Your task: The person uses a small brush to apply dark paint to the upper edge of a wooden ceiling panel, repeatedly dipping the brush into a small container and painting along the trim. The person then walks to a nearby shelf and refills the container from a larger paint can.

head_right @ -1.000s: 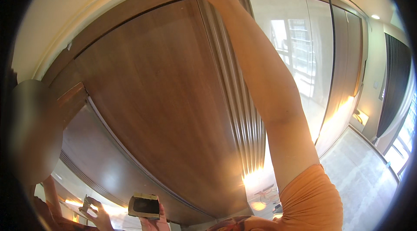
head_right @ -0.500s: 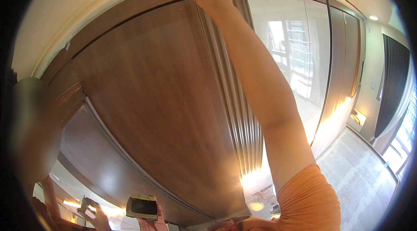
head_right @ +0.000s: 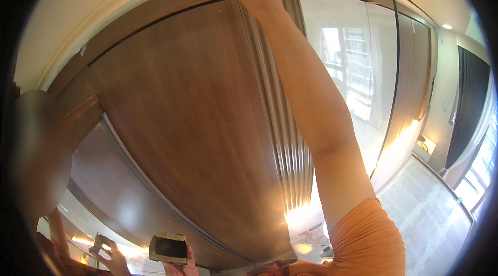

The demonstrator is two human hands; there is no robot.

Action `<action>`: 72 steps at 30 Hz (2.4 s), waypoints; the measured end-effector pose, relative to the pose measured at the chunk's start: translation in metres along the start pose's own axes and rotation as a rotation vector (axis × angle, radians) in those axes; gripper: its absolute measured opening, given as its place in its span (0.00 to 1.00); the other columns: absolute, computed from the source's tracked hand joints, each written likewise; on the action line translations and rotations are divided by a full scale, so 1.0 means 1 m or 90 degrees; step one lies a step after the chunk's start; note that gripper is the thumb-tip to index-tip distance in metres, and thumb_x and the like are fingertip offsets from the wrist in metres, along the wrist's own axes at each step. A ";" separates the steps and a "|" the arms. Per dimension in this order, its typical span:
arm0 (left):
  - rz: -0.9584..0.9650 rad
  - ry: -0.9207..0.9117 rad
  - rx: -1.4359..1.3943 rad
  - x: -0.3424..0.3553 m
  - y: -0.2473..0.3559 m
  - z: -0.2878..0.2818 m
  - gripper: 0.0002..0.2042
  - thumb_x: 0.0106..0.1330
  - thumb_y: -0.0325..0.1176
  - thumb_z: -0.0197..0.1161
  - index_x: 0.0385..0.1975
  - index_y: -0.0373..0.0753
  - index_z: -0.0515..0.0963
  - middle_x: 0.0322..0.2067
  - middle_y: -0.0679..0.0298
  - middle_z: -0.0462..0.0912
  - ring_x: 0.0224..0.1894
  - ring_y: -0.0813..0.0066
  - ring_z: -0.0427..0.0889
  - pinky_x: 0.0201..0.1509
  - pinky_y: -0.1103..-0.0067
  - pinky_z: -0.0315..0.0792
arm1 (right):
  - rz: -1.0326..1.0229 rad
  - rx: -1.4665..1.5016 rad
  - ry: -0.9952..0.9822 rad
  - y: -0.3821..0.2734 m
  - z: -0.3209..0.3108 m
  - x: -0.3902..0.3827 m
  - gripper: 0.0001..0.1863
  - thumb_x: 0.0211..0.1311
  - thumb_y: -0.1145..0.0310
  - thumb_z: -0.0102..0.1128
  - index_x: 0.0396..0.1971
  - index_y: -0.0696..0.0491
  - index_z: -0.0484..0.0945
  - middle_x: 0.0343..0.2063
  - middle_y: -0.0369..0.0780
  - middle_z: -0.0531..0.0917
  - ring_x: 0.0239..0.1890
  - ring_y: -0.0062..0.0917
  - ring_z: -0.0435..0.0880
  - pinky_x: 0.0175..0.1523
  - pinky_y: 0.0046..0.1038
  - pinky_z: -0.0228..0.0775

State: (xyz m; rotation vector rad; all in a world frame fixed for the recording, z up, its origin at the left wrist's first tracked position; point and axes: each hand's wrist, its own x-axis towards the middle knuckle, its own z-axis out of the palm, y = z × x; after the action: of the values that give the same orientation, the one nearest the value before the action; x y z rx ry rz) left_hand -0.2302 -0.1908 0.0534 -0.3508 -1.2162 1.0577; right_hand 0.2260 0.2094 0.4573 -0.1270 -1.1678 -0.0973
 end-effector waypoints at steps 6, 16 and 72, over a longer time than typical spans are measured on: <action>0.203 -0.074 0.274 0.014 -0.015 -0.013 0.13 0.52 0.18 0.78 0.36 0.40 0.89 0.54 0.64 0.78 0.59 0.69 0.74 0.68 0.70 0.78 | 0.052 -0.062 0.031 0.007 -0.018 -0.003 0.11 0.74 0.65 0.59 0.42 0.58 0.82 0.28 0.37 0.84 0.26 0.19 0.78 0.33 0.27 0.71; 0.136 -0.041 0.159 0.003 -0.004 0.005 0.15 0.51 0.19 0.79 0.38 0.41 0.89 0.51 0.65 0.80 0.59 0.70 0.75 0.71 0.71 0.74 | 0.027 0.151 -0.085 0.005 0.000 -0.004 0.09 0.76 0.67 0.57 0.43 0.55 0.83 0.27 0.30 0.80 0.25 0.11 0.73 0.31 0.19 0.66; 0.442 0.192 1.310 0.041 -0.032 -0.218 0.30 0.64 0.42 0.73 0.63 0.42 0.70 0.61 0.62 0.76 0.63 0.61 0.76 0.71 0.61 0.71 | -0.009 -0.090 -0.075 -0.019 0.017 -0.012 0.08 0.73 0.69 0.60 0.43 0.54 0.85 0.20 0.31 0.78 0.19 0.14 0.70 0.24 0.24 0.61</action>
State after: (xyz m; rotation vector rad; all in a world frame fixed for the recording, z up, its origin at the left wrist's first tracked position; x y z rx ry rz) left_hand -0.0240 -0.1087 0.0207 0.7303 0.6985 2.1493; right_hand 0.2027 0.1929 0.4539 -0.2513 -1.2802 -0.1868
